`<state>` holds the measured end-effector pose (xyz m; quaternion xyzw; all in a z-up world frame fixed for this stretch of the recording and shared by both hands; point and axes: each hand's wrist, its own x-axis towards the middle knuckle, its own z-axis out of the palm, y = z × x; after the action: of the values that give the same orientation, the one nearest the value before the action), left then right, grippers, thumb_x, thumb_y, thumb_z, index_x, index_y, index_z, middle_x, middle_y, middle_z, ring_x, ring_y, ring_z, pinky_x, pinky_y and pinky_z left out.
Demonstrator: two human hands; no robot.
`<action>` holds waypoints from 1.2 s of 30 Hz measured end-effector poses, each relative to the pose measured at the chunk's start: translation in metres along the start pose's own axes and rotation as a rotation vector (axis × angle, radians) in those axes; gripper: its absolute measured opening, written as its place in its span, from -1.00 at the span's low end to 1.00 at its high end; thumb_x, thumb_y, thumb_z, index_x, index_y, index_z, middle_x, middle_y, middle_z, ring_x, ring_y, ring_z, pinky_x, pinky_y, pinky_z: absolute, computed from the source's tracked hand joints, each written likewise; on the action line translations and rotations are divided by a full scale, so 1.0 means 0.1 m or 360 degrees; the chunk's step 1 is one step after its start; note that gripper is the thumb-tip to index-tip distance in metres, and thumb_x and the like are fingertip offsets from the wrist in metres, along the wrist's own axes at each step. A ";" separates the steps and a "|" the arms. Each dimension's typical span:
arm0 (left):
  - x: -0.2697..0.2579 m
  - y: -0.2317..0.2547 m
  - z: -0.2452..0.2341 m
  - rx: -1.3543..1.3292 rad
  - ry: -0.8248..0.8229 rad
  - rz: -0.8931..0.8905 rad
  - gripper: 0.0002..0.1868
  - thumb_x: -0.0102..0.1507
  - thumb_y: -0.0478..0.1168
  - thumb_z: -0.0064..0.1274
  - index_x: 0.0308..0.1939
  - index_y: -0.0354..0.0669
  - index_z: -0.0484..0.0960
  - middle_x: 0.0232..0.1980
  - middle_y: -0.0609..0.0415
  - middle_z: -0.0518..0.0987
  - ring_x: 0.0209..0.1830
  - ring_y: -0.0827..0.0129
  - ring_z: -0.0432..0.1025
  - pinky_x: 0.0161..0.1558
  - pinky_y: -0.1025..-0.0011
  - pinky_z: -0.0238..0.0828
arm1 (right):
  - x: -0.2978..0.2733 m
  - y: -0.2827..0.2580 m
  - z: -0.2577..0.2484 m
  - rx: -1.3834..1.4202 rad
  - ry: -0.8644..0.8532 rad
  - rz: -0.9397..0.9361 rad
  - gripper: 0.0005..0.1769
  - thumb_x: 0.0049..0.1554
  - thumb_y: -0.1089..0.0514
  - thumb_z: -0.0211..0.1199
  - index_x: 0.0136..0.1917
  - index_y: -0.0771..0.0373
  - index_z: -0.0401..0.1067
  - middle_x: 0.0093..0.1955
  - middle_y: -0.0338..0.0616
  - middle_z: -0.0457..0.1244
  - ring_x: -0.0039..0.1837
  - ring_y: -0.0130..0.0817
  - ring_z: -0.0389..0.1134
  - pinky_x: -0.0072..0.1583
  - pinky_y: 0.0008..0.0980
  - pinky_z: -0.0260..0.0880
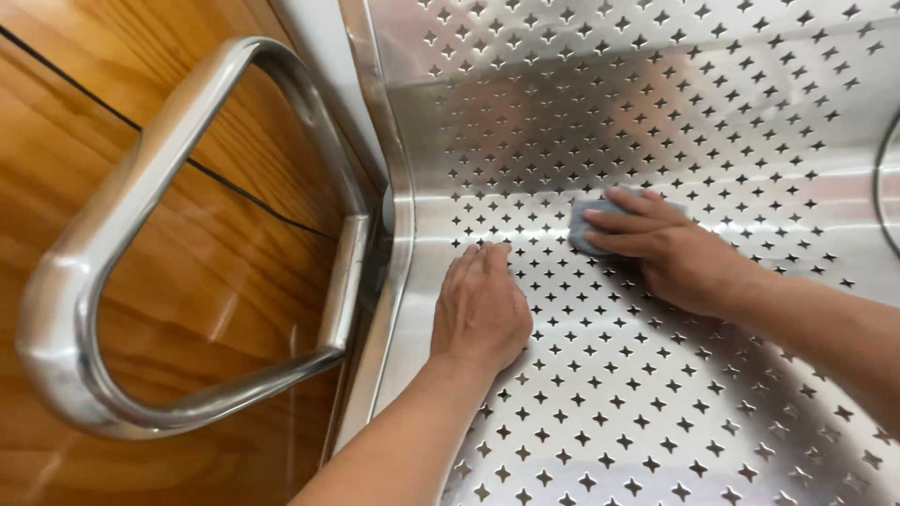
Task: Clean the metal bench with a cloth.
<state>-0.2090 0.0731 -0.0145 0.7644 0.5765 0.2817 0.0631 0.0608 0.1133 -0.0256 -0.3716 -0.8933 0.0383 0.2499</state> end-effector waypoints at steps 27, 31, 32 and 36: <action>0.13 -0.21 -0.10 -0.0340 0.0992 -0.0873 -0.68 0.18 -0.34 -0.15 0.01 -0.18 0.47 -0.13 -0.04 0.55 -0.02 0.08 0.42 0.10 0.10 0.30 | 1.34 -0.63 0.79 -0.0139 -0.0342 -0.0250 -0.19 -0.09 0.41 0.18 0.45 0.06 0.31 0.61 -0.15 0.01 0.63 0.09 -0.13 0.52 0.16 -0.19; 0.09 -0.20 -0.17 -0.0335 0.1054 -0.0847 -0.69 0.17 -0.34 -0.14 0.00 -0.21 0.48 -0.14 -0.05 0.56 -0.03 0.06 0.42 0.11 0.08 0.30 | 1.37 -0.84 0.87 0.0254 -0.0422 -0.0312 -0.32 0.09 0.10 0.24 0.49 0.02 0.27 0.58 -0.12 0.02 0.62 0.09 -0.12 0.54 0.14 -0.17; 0.08 -0.21 -0.17 -0.0332 0.1059 -0.0846 -0.68 0.17 -0.34 -0.13 0.00 -0.22 0.48 -0.14 -0.06 0.56 -0.03 0.05 0.42 0.10 0.08 0.29 | 1.35 -0.86 0.88 0.0240 -0.0436 -0.0258 -0.30 0.11 0.07 0.21 0.52 0.00 0.23 0.59 -0.14 0.01 0.63 0.06 -0.13 0.55 0.16 -0.19; 0.09 -0.22 -0.13 -0.0335 0.1052 -0.0860 -0.68 0.17 -0.34 -0.14 0.00 -0.22 0.48 -0.12 -0.07 0.55 -0.04 0.05 0.42 0.10 0.09 0.31 | 1.52 -0.96 0.53 -0.0401 -0.0669 -0.0053 -0.23 0.09 0.13 0.10 0.56 -0.27 0.17 0.68 -0.40 -0.08 0.66 -0.03 -0.31 0.51 0.23 -0.35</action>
<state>-0.2321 0.0854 -0.0099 0.4443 0.7132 0.5417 0.0243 -0.1171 0.1544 0.0159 -0.3690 -0.9294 -0.0012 0.0108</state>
